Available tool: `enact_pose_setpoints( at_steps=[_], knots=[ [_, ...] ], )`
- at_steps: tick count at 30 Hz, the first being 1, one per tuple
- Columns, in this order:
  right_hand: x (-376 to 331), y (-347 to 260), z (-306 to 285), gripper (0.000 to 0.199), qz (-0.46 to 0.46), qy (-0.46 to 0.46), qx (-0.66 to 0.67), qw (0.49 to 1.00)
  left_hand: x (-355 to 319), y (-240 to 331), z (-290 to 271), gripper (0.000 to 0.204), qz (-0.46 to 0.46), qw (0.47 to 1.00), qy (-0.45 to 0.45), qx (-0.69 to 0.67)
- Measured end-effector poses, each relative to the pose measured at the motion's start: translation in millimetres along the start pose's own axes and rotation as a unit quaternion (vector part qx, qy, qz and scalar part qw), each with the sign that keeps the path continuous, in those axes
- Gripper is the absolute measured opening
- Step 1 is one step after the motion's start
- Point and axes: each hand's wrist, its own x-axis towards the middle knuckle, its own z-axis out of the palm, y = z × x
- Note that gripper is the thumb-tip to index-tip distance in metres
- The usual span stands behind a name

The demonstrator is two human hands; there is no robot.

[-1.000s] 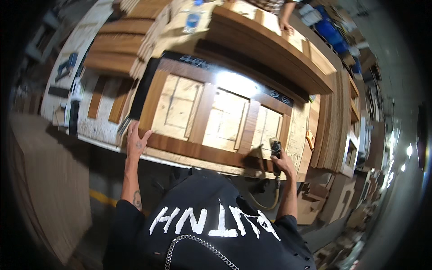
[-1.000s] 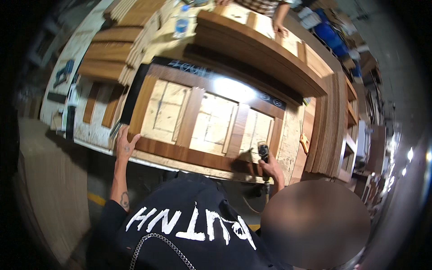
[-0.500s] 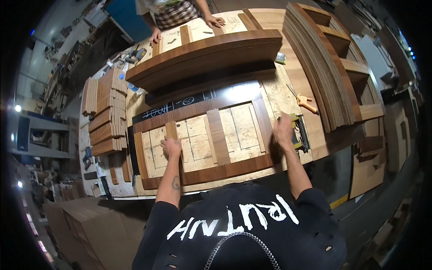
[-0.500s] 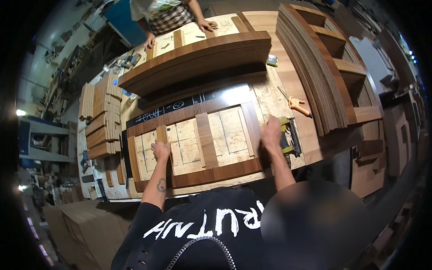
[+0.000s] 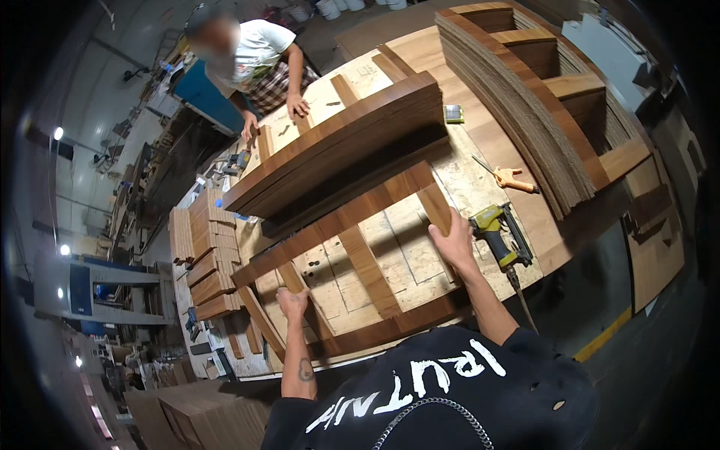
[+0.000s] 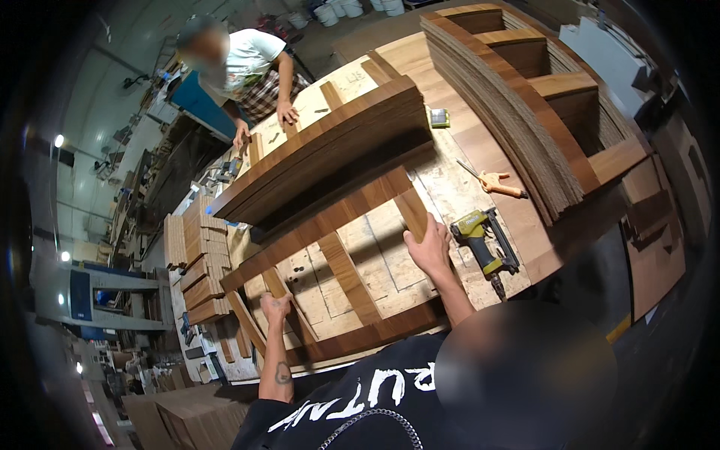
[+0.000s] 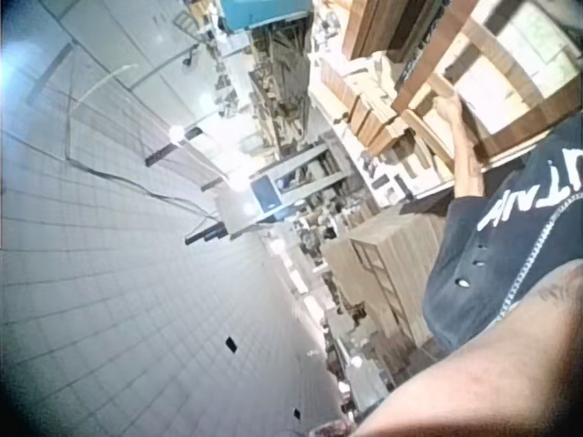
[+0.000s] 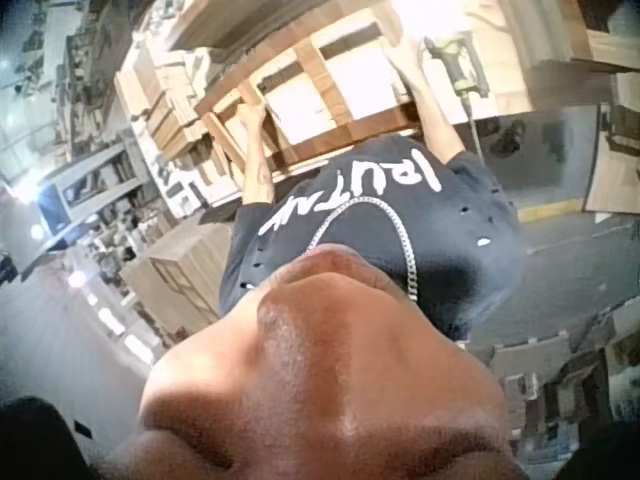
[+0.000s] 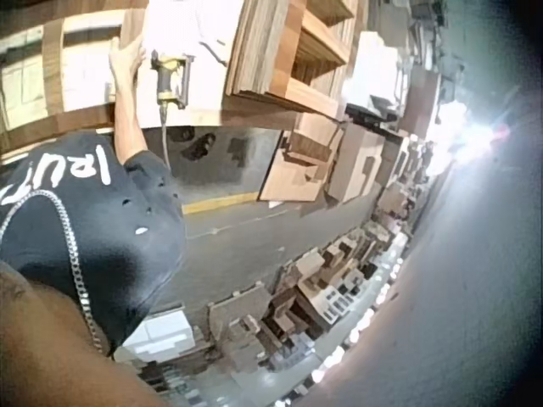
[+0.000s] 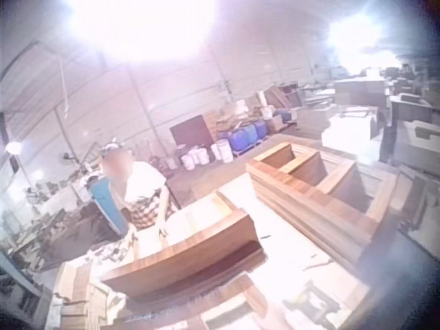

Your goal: The person assembles wooden frames by aligning wooden slats and fastening them with a pneumatic nail gun. They repeatedly position pieces, drive nails, and stack completed frames on the workbench.

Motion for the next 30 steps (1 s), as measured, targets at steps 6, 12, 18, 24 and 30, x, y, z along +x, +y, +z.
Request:
enact_pose_setpoints(
  at_steps=[6, 12, 18, 24, 30],
  knots=[
    [-21, -82, -60, 0.069, -0.14, 0.16, 0.129, 0.969, -5, 38, -106, 0.066, 0.046, 0.974, 0.171, -0.143],
    [5, -76, -53, 0.065, -0.271, 0.087, 0.333, 0.899, 30, 7, -69, 0.054, 0.163, 0.901, 0.318, -0.247],
    [8, -17, -42, 0.083, -0.113, -0.034, 0.552, 0.826, -5, -15, 12, 0.051, 0.092, 0.877, 0.302, -0.362],
    [3, 61, -71, 0.082, 0.013, -0.164, 0.629, 0.76, -106, -54, -30, 0.051, -0.217, 0.572, -0.055, -0.789],
    [-10, 89, -68, 0.074, 0.085, -0.186, 0.407, 0.89, -210, -67, 18, 0.077, -0.399, 0.409, -0.044, -0.82]
  ],
)
